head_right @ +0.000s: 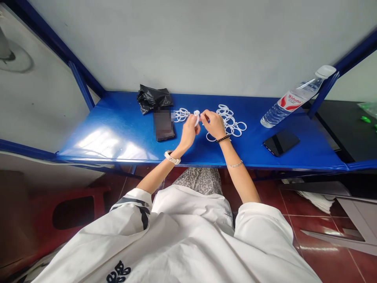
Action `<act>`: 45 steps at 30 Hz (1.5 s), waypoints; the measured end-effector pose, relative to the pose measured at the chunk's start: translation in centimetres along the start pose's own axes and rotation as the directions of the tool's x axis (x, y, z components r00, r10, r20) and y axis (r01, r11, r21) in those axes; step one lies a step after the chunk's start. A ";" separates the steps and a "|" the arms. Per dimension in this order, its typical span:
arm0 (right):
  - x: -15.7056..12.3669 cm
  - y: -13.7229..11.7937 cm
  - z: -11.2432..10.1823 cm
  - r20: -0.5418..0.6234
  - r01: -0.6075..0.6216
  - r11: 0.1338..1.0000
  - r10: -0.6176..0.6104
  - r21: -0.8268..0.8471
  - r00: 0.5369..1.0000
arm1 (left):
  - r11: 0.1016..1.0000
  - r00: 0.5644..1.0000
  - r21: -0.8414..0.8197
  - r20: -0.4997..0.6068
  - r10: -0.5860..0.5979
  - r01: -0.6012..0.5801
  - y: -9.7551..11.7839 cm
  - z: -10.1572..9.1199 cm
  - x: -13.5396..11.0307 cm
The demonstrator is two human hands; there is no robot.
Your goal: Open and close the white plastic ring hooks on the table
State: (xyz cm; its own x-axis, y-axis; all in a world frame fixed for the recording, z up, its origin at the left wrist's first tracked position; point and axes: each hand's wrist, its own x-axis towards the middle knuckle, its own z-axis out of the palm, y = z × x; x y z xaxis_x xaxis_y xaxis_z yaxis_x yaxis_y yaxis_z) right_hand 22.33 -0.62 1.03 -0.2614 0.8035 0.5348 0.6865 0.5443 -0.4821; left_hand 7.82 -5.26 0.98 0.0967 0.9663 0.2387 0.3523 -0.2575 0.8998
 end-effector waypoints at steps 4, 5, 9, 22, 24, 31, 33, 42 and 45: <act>0.1 0.4 -0.1 -0.053 -0.052 0.999 0.052 0.007 0.997 | 0.989 0.991 -0.086 0.076 -0.110 0.116 -0.7 1.0 1.5; 0.1 0.5 -0.2 -0.053 -0.061 0.998 0.062 0.018 0.997 | 0.990 0.990 -0.058 0.067 -0.124 0.128 -1.1 0.9 2.1; 0.1 0.4 -0.3 -0.030 -0.083 0.996 0.084 0.033 0.996 | 0.997 0.993 0.011 0.084 -0.082 0.081 -2.5 0.1 3.5; 0.1 -0.4 -0.4 0.080 -0.040 0.993 0.032 0.108 0.996 | 0.992 0.992 -0.066 0.078 -0.100 0.105 -1.5 -1.0 2.5; 0.1 -0.7 -0.5 0.122 -0.027 0.994 0.014 0.108 0.992 | 0.980 0.985 -0.136 0.110 -0.129 0.144 -1.6 -1.0 2.6; 0.1 -0.9 -0.3 0.167 -0.038 0.994 0.020 0.104 0.986 | 0.973 0.986 -0.185 0.117 -0.117 0.137 -2.6 -1.1 3.0; 0.1 -0.7 -0.1 0.183 -0.035 0.997 0.021 0.076 0.983 | 0.982 0.988 -0.122 0.076 -0.132 0.141 -2.6 -1.3 3.0; -0.1 -0.7 0.0 0.187 -0.015 0.987 -0.015 0.158 0.982 | 0.908 0.981 0.405 -0.111 0.162 -0.104 -2.1 -2.5 3.2; -0.1 -0.6 0.1 0.123 0.026 0.974 -0.055 0.223 0.991 | 0.836 0.956 0.510 -0.079 0.282 -0.204 -2.5 -2.9 3.3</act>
State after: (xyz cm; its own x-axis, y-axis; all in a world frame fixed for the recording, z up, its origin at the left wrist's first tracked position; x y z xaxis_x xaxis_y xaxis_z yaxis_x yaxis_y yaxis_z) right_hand 21.90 -0.96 1.23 -0.3802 0.7961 0.4707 0.5105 0.6051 -0.6109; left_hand 4.56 -1.45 0.58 0.1181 0.8515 0.5108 0.7492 -0.4141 0.5170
